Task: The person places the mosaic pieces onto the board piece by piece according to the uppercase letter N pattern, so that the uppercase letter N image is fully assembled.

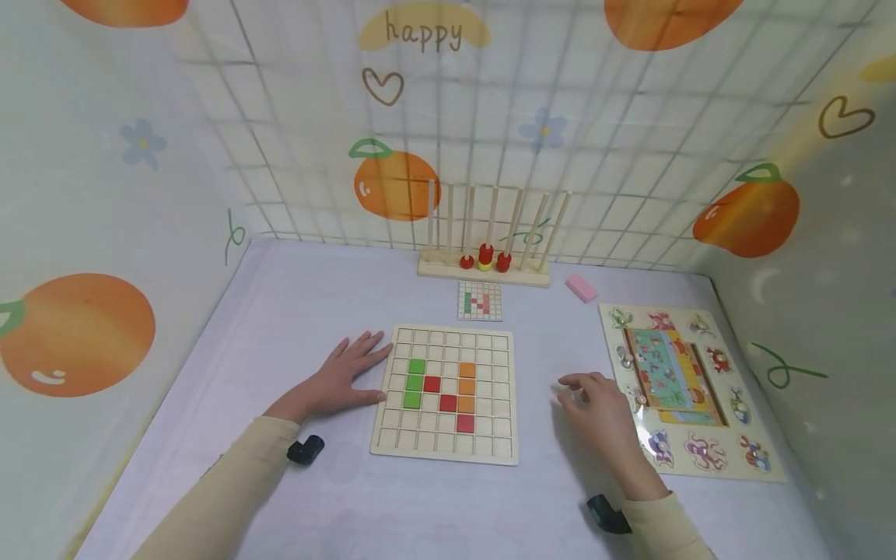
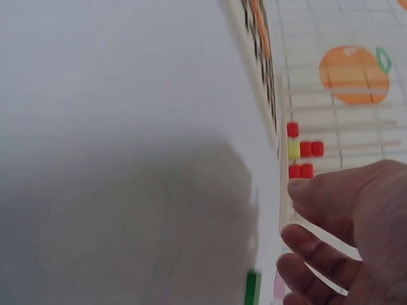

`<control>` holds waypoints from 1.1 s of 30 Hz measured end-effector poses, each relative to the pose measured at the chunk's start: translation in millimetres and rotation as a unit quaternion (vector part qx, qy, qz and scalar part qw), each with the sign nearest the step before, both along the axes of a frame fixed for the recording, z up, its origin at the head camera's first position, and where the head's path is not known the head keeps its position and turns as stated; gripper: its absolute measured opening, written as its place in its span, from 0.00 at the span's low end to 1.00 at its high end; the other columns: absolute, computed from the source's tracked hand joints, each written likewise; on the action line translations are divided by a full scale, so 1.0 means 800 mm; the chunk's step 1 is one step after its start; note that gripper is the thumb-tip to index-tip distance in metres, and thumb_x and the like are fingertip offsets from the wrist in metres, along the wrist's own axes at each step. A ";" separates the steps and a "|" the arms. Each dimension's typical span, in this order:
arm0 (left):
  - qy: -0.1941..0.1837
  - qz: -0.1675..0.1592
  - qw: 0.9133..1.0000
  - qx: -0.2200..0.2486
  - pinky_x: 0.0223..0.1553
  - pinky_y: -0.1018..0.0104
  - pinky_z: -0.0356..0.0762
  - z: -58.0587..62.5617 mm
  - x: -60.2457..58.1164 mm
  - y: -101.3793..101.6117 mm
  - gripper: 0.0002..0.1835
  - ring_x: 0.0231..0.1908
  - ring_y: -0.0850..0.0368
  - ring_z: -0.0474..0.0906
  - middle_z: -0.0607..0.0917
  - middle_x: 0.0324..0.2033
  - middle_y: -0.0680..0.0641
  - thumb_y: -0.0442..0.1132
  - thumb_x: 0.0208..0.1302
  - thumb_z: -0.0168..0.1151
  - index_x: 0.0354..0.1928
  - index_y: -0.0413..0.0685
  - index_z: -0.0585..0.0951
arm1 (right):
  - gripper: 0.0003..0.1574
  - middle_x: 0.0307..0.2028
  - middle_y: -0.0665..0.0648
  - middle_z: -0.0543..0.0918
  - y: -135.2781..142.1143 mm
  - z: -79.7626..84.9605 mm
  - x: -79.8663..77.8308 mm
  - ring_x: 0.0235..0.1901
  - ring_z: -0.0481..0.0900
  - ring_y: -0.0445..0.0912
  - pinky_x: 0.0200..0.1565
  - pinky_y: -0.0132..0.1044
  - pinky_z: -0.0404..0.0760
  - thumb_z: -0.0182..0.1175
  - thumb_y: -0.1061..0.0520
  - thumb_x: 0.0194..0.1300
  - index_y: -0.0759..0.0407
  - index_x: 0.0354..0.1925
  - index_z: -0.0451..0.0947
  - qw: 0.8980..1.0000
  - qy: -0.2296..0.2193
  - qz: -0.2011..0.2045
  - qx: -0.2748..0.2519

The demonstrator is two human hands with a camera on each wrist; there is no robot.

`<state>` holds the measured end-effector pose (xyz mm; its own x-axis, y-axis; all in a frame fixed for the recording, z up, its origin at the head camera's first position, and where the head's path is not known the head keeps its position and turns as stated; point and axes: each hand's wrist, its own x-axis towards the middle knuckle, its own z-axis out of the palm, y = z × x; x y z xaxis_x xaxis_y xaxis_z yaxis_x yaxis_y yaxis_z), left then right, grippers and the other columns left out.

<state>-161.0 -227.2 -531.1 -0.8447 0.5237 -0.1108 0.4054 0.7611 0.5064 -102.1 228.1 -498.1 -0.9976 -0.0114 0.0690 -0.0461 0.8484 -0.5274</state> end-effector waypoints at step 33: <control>-0.005 0.006 1.000 -0.004 0.77 0.42 0.28 0.005 0.002 0.004 0.50 0.80 0.45 0.36 0.48 0.81 0.48 0.67 0.63 0.65 0.81 0.58 0.57 | 0.17 0.48 0.62 0.84 0.001 -0.012 -0.006 0.50 0.78 0.61 0.52 0.59 0.78 0.73 0.60 0.61 0.59 0.49 0.87 0.999 -0.023 0.032 0.020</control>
<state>-159.8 -224.2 -527.0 -0.8498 0.5126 -0.1231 0.3916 0.7702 0.5034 -106.9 229.3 -507.9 -0.9968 -0.0773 0.0211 -0.0775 0.8646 -0.4964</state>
